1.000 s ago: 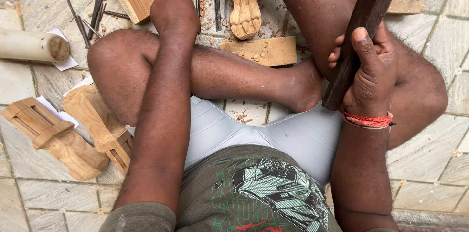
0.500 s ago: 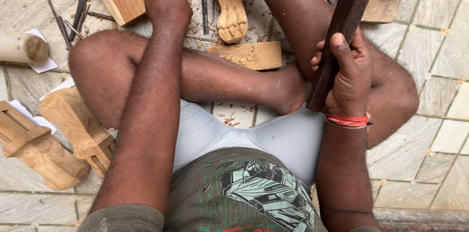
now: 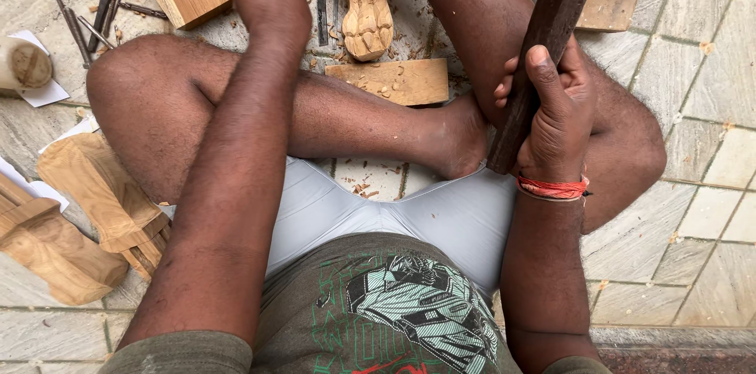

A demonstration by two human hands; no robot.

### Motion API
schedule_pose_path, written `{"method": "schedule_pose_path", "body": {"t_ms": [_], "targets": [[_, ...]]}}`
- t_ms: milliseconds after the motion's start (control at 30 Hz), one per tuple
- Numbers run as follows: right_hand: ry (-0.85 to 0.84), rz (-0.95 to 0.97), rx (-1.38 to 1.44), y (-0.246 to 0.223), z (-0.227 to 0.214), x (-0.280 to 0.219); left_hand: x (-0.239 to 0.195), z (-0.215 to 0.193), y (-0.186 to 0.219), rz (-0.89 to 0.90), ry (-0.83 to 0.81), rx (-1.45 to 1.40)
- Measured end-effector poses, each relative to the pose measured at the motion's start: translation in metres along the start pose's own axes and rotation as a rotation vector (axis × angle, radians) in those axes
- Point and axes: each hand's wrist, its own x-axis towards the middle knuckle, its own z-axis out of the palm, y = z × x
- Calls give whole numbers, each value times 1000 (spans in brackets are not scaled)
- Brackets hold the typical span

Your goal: The person is carving a wooden foot-shaped object using a chisel and a wooden mallet. They repeatedly strike the chisel to shape the wood, occasionally adjusting the piece and using a file to smooth the surface.

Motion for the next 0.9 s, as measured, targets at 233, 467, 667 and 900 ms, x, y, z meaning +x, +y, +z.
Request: {"method": "schedule_pose_path", "body": {"t_ms": [233,467,667,900], "targets": [[-5,-8,18,2,-3,-1,-30,-33,-7,-35,-34,-528],[-16,-2,41,1,-3,-2,-76,-81,-57,129,-319,-1764],[-27,-4,39,1,-5,-3,-91,-112,-42,365,-360,-1789],[-35,-16,20,4,-7,-3,-76,-135,6,617,-270,-1166]]}}
